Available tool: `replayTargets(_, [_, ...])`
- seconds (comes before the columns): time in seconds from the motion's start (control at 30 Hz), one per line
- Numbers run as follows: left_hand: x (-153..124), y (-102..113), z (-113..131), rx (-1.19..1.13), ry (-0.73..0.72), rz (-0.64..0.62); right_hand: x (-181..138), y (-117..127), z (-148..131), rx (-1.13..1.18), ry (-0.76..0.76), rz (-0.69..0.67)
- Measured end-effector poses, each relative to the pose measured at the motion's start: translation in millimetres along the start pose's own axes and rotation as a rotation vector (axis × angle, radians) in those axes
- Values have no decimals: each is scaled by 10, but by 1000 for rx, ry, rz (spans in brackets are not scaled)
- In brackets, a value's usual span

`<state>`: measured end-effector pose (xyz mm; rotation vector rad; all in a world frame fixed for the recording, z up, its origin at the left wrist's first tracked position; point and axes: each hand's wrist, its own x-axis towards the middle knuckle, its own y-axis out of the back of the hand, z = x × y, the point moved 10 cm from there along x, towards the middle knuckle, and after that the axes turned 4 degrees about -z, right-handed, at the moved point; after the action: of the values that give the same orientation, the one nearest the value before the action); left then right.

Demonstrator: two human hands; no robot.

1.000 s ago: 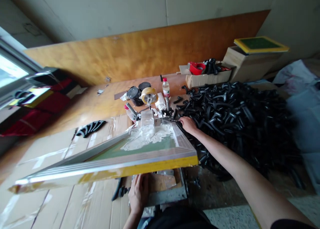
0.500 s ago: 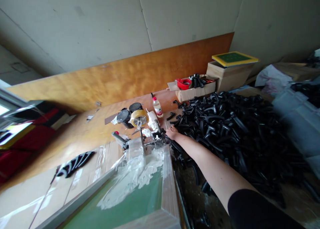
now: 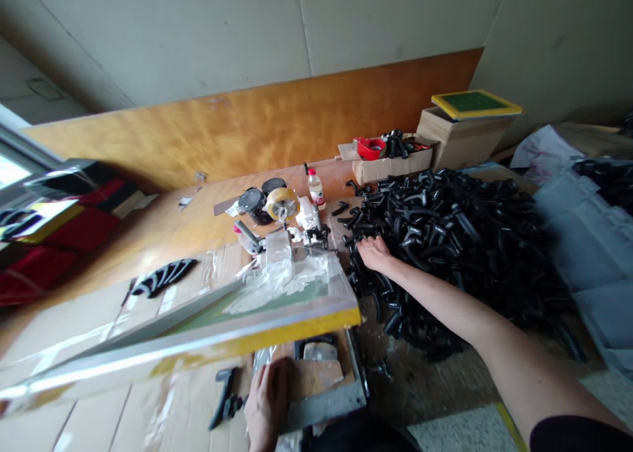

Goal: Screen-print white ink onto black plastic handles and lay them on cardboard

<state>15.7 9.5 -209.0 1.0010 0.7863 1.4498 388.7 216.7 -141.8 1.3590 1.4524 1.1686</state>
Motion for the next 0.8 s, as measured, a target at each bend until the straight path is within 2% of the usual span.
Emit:
replayTargets(0.13, [17,32,70,23,27,-34,-313,114,168,-87,-118,-82])
replayTargets(0.23, [-4,36,99,21,16,-57,-597,265,43,-97,-150,-10])
replayTargets(0.33, [-27,49,105,5,5,-61,-1013,169,-560,-3,12,22])
replayTargets(0.43, [-39,79,113,-33,-16,-38,-1467,-267,-1347,125,214,-97])
replayTargets(0.47, [-43,90,113,-51,-25,-27,-1573,-420,-1529,138,222,-121])
replayTargets(0.53, [-49,105,101,-90,-36,-11,-1678,-687,-1718,137,153,-145])
replayTargets(0.6, [-53,111,74,-129,-40,-8,-1683,-866,-1754,146,65,-166])
replayTargets(0.67, [-53,111,44,-174,-42,-20,-1648,-909,-1750,174,47,-172])
replayTargets(0.73, [-50,107,20,-215,-42,-43,-1607,-801,-1696,191,62,-141])
replayTargets(0.8, [-48,104,4,-246,-37,-66,-1574,-569,-1521,183,25,-66])
